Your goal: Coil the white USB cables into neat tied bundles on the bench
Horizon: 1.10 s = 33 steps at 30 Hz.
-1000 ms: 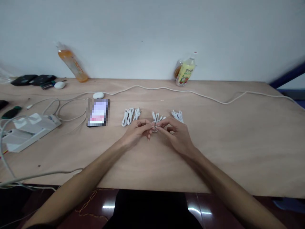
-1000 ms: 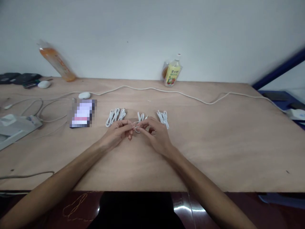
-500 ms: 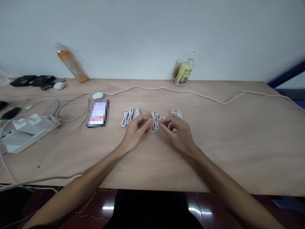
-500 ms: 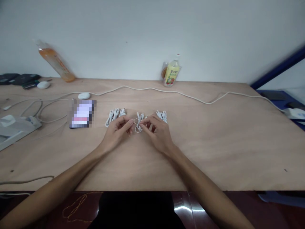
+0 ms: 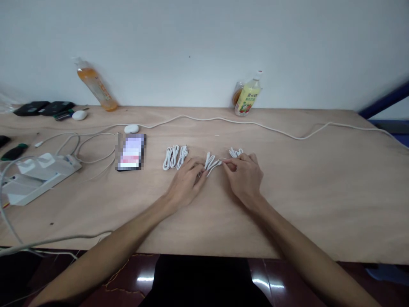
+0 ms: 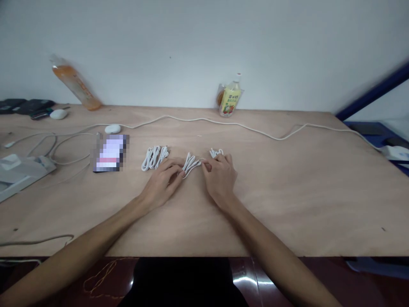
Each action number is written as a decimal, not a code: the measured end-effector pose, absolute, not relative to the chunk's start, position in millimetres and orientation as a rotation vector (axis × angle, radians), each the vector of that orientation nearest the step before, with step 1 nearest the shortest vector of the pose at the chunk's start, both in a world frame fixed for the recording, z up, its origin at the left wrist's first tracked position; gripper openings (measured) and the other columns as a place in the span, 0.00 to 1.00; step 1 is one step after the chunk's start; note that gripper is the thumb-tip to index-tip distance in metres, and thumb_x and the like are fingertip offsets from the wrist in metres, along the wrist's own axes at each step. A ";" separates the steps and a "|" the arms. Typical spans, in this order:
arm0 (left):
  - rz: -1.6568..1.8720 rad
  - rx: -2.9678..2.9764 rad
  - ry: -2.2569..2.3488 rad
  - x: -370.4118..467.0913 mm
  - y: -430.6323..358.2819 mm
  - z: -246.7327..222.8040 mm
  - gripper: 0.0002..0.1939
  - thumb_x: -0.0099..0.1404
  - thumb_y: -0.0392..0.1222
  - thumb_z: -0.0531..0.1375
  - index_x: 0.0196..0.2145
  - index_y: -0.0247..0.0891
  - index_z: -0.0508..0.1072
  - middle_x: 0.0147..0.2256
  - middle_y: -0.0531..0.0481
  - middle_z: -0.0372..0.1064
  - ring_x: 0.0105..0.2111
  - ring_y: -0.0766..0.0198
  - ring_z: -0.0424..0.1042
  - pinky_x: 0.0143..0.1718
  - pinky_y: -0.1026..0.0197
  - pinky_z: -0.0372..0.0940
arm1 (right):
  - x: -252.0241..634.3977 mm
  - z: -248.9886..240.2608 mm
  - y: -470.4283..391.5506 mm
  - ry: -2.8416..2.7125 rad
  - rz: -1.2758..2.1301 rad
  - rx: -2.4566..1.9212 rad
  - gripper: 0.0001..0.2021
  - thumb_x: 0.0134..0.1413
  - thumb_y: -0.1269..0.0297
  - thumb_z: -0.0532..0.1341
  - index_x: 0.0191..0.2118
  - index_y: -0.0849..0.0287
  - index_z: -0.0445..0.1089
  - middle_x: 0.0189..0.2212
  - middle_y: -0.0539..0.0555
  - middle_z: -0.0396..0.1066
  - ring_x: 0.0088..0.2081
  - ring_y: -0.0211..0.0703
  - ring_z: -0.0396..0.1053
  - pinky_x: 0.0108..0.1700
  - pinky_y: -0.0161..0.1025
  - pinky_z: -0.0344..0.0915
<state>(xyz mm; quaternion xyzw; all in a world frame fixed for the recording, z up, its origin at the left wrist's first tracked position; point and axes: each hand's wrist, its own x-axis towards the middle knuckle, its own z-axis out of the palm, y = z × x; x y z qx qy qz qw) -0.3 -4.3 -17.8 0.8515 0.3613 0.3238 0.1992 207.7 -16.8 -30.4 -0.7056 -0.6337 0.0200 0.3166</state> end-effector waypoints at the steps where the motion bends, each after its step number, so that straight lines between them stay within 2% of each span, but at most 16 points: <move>1: 0.910 2.371 1.045 -0.2 -4.2 -16.6 0.15 0.78 0.39 0.54 0.33 0.39 0.74 0.43 0.41 0.77 0.47 0.51 0.75 0.55 0.44 0.70 | 207.3 -31.2 -17.2 -1.675 0.038 -1.866 0.09 0.65 0.61 0.66 0.36 0.51 0.85 0.32 0.57 0.74 0.44 0.57 0.65 0.35 0.44 0.60; 4: 0.871 2.340 1.113 0.6 -5.7 -13.9 0.21 0.78 0.41 0.54 0.24 0.42 0.66 0.28 0.49 0.69 0.34 0.56 0.70 0.45 0.51 0.69 | 208.4 -35.3 -16.9 -1.671 -0.018 -1.812 0.10 0.67 0.60 0.65 0.38 0.50 0.86 0.32 0.58 0.74 0.43 0.57 0.65 0.34 0.44 0.60; 6: 0.866 2.294 1.149 1.7 -8.1 -13.4 0.21 0.77 0.43 0.55 0.23 0.43 0.63 0.26 0.51 0.66 0.31 0.57 0.68 0.41 0.54 0.67 | 210.3 -38.6 -16.0 -1.674 -0.037 -1.731 0.10 0.67 0.59 0.65 0.38 0.49 0.86 0.30 0.58 0.73 0.41 0.57 0.64 0.33 0.44 0.60; 8: 0.898 2.238 1.199 2.5 -10.7 -13.4 0.17 0.75 0.47 0.59 0.27 0.43 0.66 0.29 0.50 0.68 0.31 0.58 0.68 0.39 0.55 0.66 | 212.0 -41.3 -15.2 -1.693 -0.029 -1.655 0.10 0.67 0.60 0.66 0.37 0.48 0.86 0.28 0.58 0.72 0.40 0.57 0.64 0.32 0.45 0.60; 10: 0.907 2.205 1.214 2.7 -12.4 -13.7 0.12 0.72 0.51 0.64 0.36 0.42 0.71 0.35 0.48 0.72 0.35 0.56 0.70 0.41 0.54 0.67 | 212.8 -42.9 -14.8 -1.720 0.000 -1.603 0.09 0.67 0.60 0.66 0.37 0.48 0.86 0.27 0.57 0.71 0.39 0.57 0.63 0.33 0.46 0.61; 11: 0.887 2.201 1.200 2.6 -12.7 -14.0 0.12 0.70 0.51 0.66 0.42 0.41 0.73 0.38 0.47 0.73 0.37 0.55 0.71 0.43 0.53 0.68 | 212.8 -43.3 -14.8 -1.729 0.020 -1.587 0.09 0.67 0.60 0.66 0.37 0.48 0.86 0.27 0.57 0.71 0.39 0.57 0.63 0.34 0.47 0.61; 15: 0.755 2.194 1.095 1.4 -11.8 -15.7 0.22 0.68 0.46 0.68 0.57 0.42 0.72 0.44 0.45 0.74 0.45 0.50 0.73 0.51 0.48 0.70 | 212.0 -42.6 -15.5 -1.724 0.103 -1.585 0.09 0.68 0.61 0.66 0.38 0.49 0.85 0.31 0.58 0.72 0.43 0.59 0.64 0.38 0.48 0.64; 18: 0.698 2.182 1.044 0.7 -11.8 -16.5 0.26 0.68 0.39 0.64 0.62 0.41 0.70 0.45 0.44 0.75 0.46 0.49 0.75 0.52 0.46 0.70 | 211.0 -40.1 -16.8 -1.753 0.087 -1.594 0.09 0.67 0.64 0.64 0.39 0.49 0.84 0.34 0.59 0.73 0.45 0.60 0.64 0.39 0.49 0.65; 20: 0.668 2.214 1.027 0.6 -12.9 -15.8 0.29 0.65 0.35 0.62 0.64 0.41 0.68 0.50 0.41 0.75 0.48 0.48 0.75 0.54 0.45 0.70 | 210.2 -38.0 -17.9 -1.769 0.055 -1.607 0.10 0.65 0.67 0.63 0.40 0.50 0.84 0.35 0.60 0.74 0.46 0.61 0.64 0.39 0.49 0.66; 23: 0.629 2.284 1.033 0.9 -15.2 -13.0 0.25 0.63 0.33 0.60 0.58 0.40 0.69 0.54 0.38 0.75 0.52 0.46 0.75 0.56 0.43 0.69 | 209.1 -35.0 -19.3 -1.745 0.044 -1.629 0.10 0.64 0.67 0.62 0.41 0.52 0.82 0.36 0.61 0.76 0.47 0.62 0.65 0.40 0.51 0.66; 25: 0.616 2.287 1.056 0.9 -16.2 -10.9 0.17 0.64 0.32 0.58 0.50 0.40 0.70 0.50 0.39 0.76 0.50 0.46 0.75 0.54 0.43 0.69 | 208.5 -33.7 -19.9 -1.722 0.057 -1.626 0.09 0.65 0.67 0.61 0.41 0.52 0.81 0.36 0.61 0.77 0.46 0.62 0.66 0.41 0.51 0.67; 28: 0.616 2.228 1.115 0.5 -16.6 -8.4 0.06 0.65 0.35 0.57 0.40 0.43 0.66 0.39 0.45 0.73 0.41 0.49 0.73 0.47 0.46 0.68 | 207.7 -32.8 -20.2 -1.696 0.066 -1.624 0.10 0.66 0.66 0.60 0.39 0.52 0.80 0.36 0.60 0.79 0.45 0.61 0.67 0.42 0.51 0.66; 33: 0.726 2.047 1.143 -0.1 -15.7 -2.7 0.04 0.66 0.38 0.53 0.35 0.45 0.59 0.32 0.52 0.64 0.34 0.56 0.66 0.39 0.53 0.62 | 207.3 -31.2 -20.3 -1.683 0.118 -1.632 0.10 0.65 0.67 0.60 0.38 0.52 0.80 0.36 0.59 0.80 0.45 0.61 0.70 0.45 0.53 0.67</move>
